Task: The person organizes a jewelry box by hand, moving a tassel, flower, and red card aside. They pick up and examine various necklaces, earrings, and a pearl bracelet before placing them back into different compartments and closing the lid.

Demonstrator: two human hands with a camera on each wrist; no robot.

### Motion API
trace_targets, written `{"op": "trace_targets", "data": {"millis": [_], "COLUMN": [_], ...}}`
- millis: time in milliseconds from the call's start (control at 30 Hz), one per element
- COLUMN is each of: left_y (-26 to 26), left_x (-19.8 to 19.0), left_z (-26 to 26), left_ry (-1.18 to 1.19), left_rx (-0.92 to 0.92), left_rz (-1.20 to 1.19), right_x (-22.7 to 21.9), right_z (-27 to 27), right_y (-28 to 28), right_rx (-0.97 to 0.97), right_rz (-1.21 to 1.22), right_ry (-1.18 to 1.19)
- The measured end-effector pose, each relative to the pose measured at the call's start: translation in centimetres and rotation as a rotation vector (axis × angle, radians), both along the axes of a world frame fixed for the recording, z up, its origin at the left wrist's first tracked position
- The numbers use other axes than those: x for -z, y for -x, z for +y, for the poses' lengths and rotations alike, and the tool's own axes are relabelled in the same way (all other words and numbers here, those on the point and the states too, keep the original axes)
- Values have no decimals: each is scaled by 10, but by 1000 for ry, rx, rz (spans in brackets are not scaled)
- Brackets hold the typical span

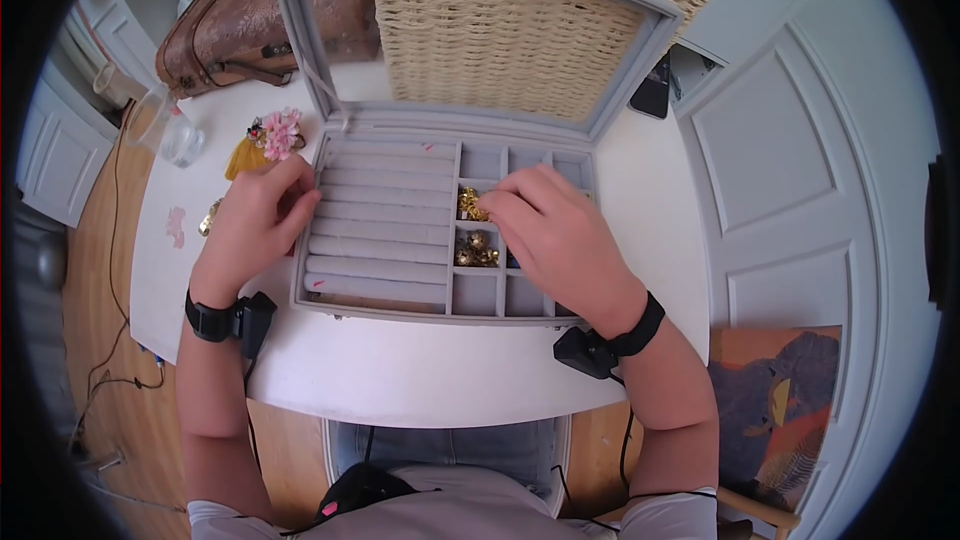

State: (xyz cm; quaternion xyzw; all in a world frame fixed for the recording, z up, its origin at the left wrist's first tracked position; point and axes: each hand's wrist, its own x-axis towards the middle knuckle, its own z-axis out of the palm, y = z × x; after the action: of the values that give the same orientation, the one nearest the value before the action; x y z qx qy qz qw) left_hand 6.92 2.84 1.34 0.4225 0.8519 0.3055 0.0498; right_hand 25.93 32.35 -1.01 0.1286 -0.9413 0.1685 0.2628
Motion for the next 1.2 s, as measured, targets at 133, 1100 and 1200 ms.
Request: {"op": "trace_targets", "data": {"millis": [133,1100,1200], "left_y": [1,0,0], "left_x": [3,2,3], "left_z": [-1,0,-1], "left_ry": [6,29,23], "left_rx": [-6,-13,-3], "left_rz": [-4,-16,8], "right_x": [-1,-6,-6], "right_z": [-1,-5,-5], "right_y": [0,-2,-2], "right_rx": [10,41,40], "right_rz": [10,-40,-50], "right_ry": [16,45,56]}}
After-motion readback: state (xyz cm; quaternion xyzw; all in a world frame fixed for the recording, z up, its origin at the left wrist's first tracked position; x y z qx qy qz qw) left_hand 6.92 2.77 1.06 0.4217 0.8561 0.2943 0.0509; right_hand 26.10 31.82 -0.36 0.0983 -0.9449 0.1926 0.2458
